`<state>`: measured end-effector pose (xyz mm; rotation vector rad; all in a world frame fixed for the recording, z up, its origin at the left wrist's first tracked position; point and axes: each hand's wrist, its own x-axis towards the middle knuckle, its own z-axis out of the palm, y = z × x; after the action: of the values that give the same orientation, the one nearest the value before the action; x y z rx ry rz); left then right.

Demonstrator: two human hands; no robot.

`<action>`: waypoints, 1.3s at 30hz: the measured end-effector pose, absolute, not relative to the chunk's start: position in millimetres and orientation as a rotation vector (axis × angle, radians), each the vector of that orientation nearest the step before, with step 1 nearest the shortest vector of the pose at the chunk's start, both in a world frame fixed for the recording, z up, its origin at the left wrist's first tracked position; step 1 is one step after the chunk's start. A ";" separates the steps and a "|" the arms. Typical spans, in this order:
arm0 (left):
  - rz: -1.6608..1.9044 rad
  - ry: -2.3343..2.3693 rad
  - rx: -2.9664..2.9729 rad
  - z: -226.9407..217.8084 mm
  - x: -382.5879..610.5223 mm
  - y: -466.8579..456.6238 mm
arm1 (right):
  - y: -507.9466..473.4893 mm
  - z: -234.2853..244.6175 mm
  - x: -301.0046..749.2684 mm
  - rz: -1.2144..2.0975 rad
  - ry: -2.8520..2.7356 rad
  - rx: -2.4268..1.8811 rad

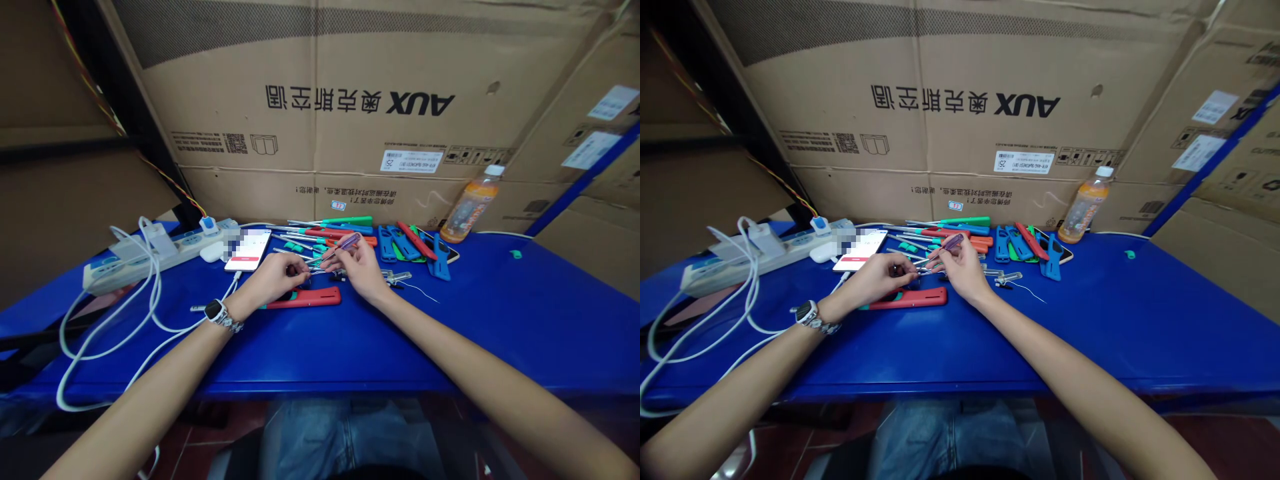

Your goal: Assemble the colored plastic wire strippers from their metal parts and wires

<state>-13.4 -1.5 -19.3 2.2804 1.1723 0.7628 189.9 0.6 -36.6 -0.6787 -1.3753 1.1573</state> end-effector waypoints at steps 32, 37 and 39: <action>0.723 1.143 2.611 -10.5 -11.3 -6.4 | -15.0 -26.5 185.8 0.992 -1.473 -0.674; 0.753 1.144 2.687 -11.4 -5.5 -10.2 | -18.1 -21.9 188.0 0.956 -1.496 -0.709; 0.785 1.121 2.671 -12.8 -1.1 -12.5 | -19.7 -19.3 191.0 0.925 -1.519 -0.715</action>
<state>-1.1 -12.5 -12.8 2.6709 1.1210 0.7851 191.0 -19.7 -19.3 -0.7146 -1.5187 0.9254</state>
